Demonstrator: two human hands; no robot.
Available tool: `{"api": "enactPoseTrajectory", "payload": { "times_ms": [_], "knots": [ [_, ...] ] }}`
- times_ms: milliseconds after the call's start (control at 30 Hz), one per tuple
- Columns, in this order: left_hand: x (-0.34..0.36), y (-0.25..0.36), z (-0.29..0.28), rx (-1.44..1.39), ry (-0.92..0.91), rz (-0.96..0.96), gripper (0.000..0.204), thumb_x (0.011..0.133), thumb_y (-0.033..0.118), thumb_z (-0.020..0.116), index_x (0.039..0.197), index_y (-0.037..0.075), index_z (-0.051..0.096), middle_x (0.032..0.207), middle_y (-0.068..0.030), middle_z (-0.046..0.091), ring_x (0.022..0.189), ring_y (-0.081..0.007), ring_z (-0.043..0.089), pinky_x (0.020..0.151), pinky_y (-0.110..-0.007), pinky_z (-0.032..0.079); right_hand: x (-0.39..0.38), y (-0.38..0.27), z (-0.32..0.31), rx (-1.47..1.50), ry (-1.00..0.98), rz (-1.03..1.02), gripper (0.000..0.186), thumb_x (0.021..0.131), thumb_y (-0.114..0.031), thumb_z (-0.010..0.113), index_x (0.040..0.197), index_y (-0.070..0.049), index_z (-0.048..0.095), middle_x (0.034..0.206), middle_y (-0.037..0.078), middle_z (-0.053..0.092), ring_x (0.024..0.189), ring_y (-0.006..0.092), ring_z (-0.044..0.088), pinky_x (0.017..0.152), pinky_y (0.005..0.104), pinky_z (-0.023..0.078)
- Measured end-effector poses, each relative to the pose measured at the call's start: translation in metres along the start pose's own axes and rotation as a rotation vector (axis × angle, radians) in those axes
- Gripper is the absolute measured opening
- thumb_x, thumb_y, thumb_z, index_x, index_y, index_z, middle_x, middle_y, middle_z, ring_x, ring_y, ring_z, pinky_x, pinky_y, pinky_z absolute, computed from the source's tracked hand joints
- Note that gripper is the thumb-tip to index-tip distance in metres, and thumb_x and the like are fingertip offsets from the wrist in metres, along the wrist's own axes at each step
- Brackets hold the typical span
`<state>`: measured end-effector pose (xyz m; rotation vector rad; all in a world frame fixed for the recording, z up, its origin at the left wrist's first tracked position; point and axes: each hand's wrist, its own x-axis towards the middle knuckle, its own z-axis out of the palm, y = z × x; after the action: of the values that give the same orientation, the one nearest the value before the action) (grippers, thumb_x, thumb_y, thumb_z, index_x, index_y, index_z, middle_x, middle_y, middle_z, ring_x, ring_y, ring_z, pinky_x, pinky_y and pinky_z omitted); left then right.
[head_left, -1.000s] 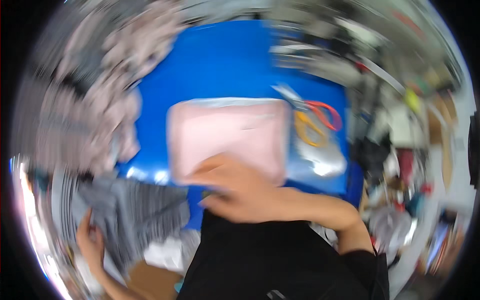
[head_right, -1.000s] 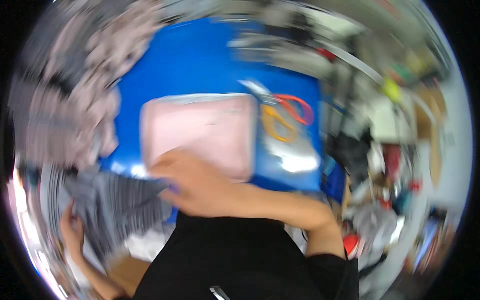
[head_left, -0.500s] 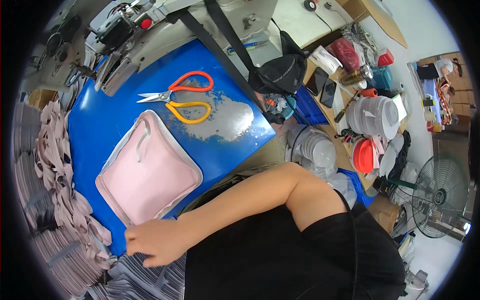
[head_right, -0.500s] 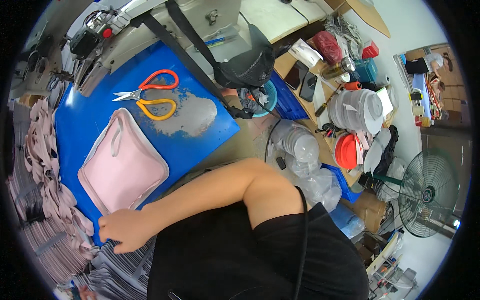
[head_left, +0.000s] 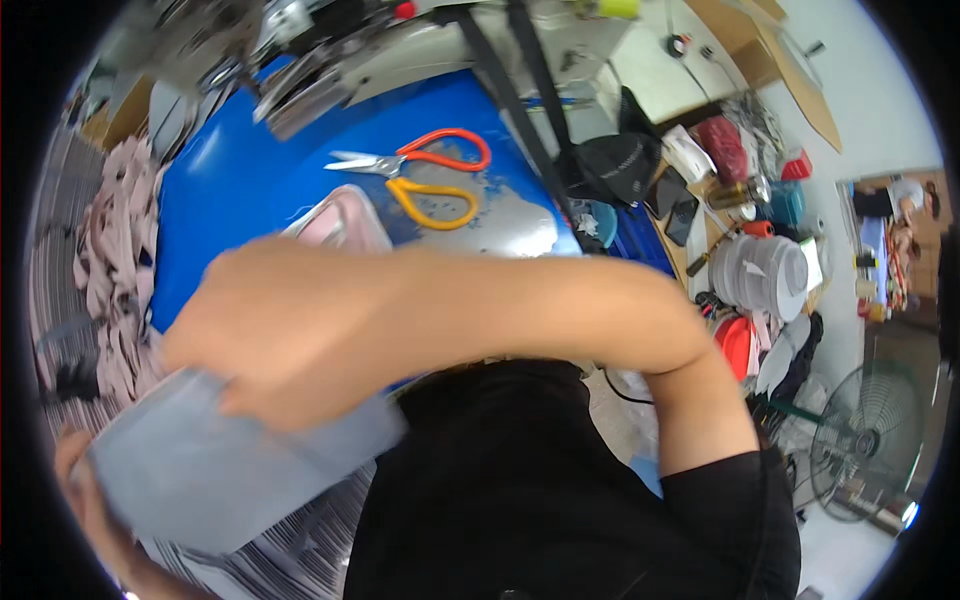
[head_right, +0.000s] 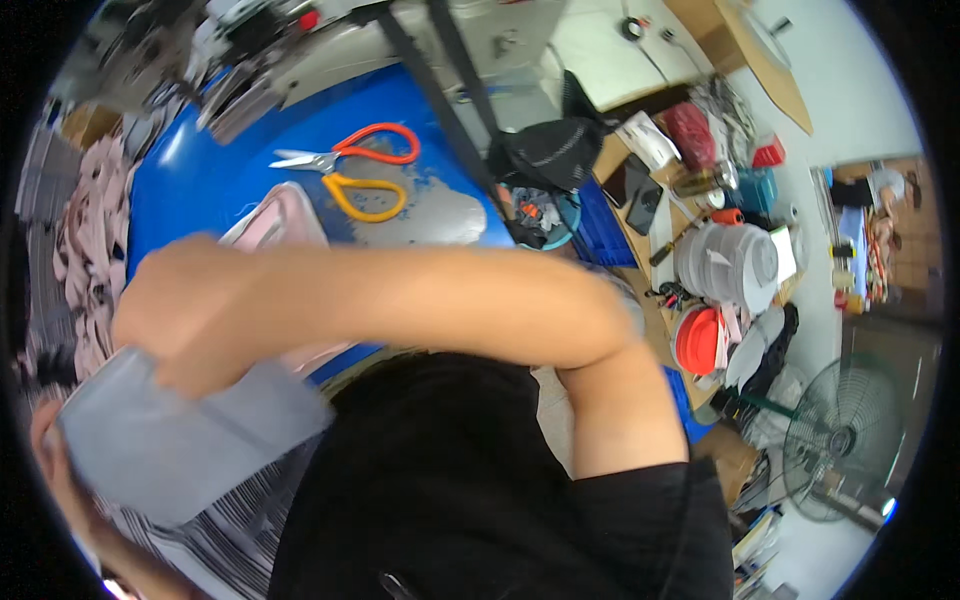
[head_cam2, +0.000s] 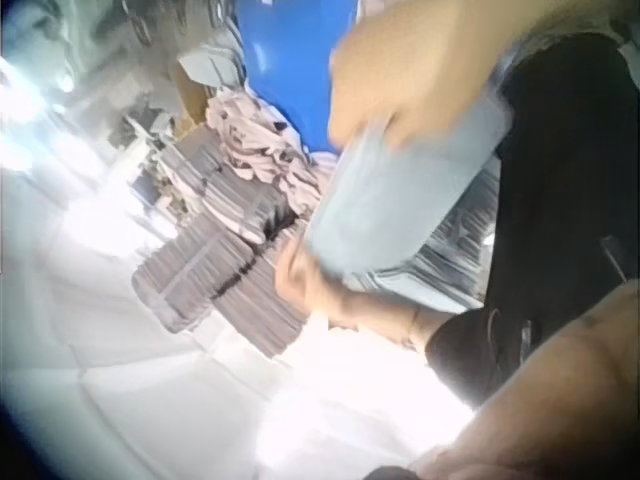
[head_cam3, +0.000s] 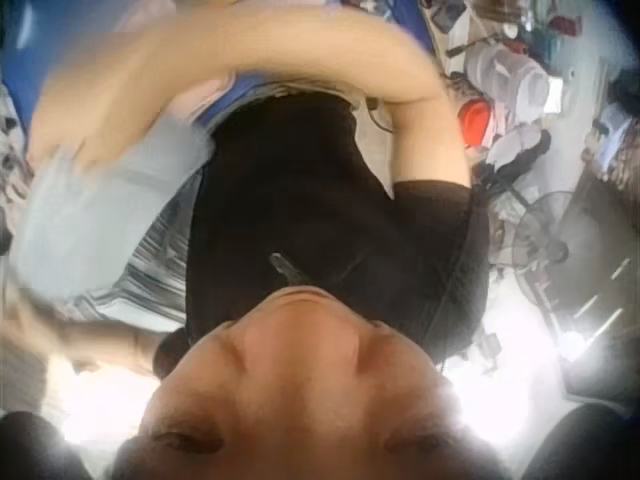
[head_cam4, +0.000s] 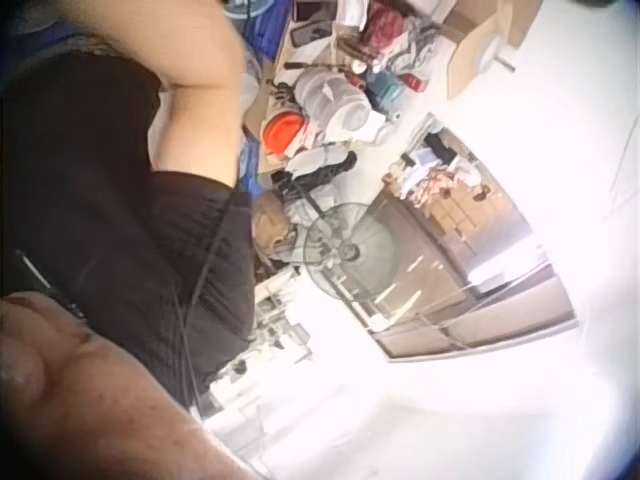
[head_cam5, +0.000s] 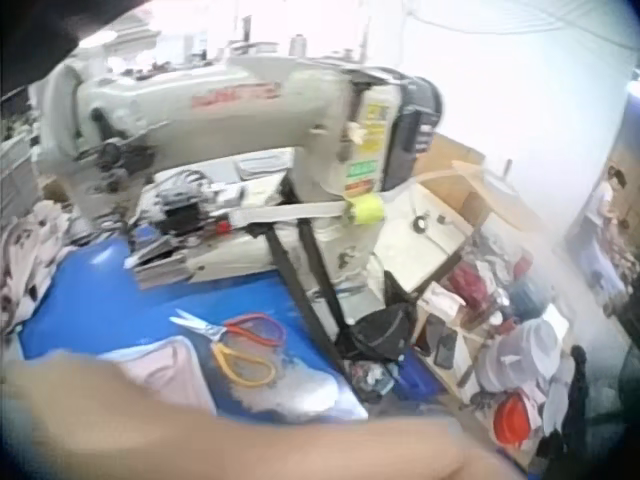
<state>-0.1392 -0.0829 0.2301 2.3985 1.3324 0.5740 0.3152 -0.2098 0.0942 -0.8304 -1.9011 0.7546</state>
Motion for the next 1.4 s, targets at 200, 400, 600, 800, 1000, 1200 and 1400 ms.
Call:
{"api": "enactPoseTrajectory", "payload": {
  "times_ms": [200,400,600,800,1000,1200,1400],
  "knots": [
    [0.029,0.05,0.214,-0.658,-0.284,-0.193,0.021,0.093,0.022,0.08,0.092,0.002,0.074,0.091,-0.0014,0.07,0.085,-0.0101,0.062,0.076,-0.028,0.048,-0.02,0.041,-0.023,-0.022,-0.42,0.51,0.04,0.104,-0.034,0.062,0.083,0.0,0.065,0.072,0.014,0.06,0.066,0.0241,0.058,0.063,0.0414,0.044],
    [0.02,0.018,0.235,-0.745,-0.463,-0.243,0.024,0.097,0.021,0.077,0.09,-0.002,0.076,0.077,-0.0008,0.065,0.072,-0.0072,0.052,0.063,-0.028,0.041,-0.021,0.068,-0.005,0.147,-0.462,0.734,0.044,0.098,-0.029,0.078,0.069,-0.004,0.056,0.061,-0.006,0.034,0.061,0.0071,0.032,0.054,0.03,0.03],
    [0.048,-0.001,0.238,-0.235,-0.253,-0.146,0.021,0.095,0.019,0.076,0.091,-0.001,0.078,0.092,-0.0066,0.07,0.086,-0.0172,0.062,0.08,-0.033,0.047,0.018,0.1,0.015,-0.072,-0.311,0.622,0.025,0.089,-0.027,0.084,0.083,-0.004,0.077,0.081,0.003,0.065,0.07,0.0142,0.056,0.065,0.0308,0.046],
    [0.074,-0.048,0.287,-0.07,-0.091,0.075,0.02,0.094,0.02,0.076,0.096,0.001,0.081,0.113,-0.0114,0.078,0.11,-0.0286,0.067,0.101,-0.04,0.049,0.026,0.157,0.038,-0.375,-0.098,0.452,0.022,0.083,-0.028,0.084,0.084,-0.006,0.081,0.132,0.014,0.069,0.11,0.0317,0.067,0.091,0.0442,0.053],
    [0.07,-0.024,0.27,-0.255,-0.098,0.008,0.013,0.088,0.013,0.082,0.094,0.001,0.081,0.098,-0.0114,0.079,0.091,-0.0238,0.072,0.086,-0.034,0.055,0.011,0.134,0.023,-0.2,-0.103,0.525,0.016,0.085,-0.022,0.083,0.091,-0.007,0.082,0.112,0.013,0.076,0.09,0.0293,0.072,0.079,0.0369,0.056],
    [0.053,0.028,0.224,-0.33,-0.109,0.23,0.014,0.077,0.007,0.089,0.086,0.002,0.079,0.097,-0.0102,0.079,0.083,-0.0209,0.076,0.074,-0.03,0.058,-0.021,0.071,-0.004,-0.221,-0.006,0.444,0.014,0.083,-0.011,0.085,0.092,-0.003,0.079,0.098,0.011,0.075,0.081,0.0212,0.07,0.07,0.032,0.053],
    [0.046,0.065,0.214,-0.106,0.014,0.71,0.02,0.074,0.009,0.089,0.084,0.0,0.074,0.095,-0.0124,0.078,0.085,-0.0244,0.078,0.068,-0.031,0.063,-0.048,0.043,-0.013,-0.279,0.069,0.401,0.015,0.079,-0.009,0.088,0.086,-0.003,0.076,0.096,0.011,0.073,0.082,0.0214,0.07,0.073,0.0329,0.053]
  ]
}}
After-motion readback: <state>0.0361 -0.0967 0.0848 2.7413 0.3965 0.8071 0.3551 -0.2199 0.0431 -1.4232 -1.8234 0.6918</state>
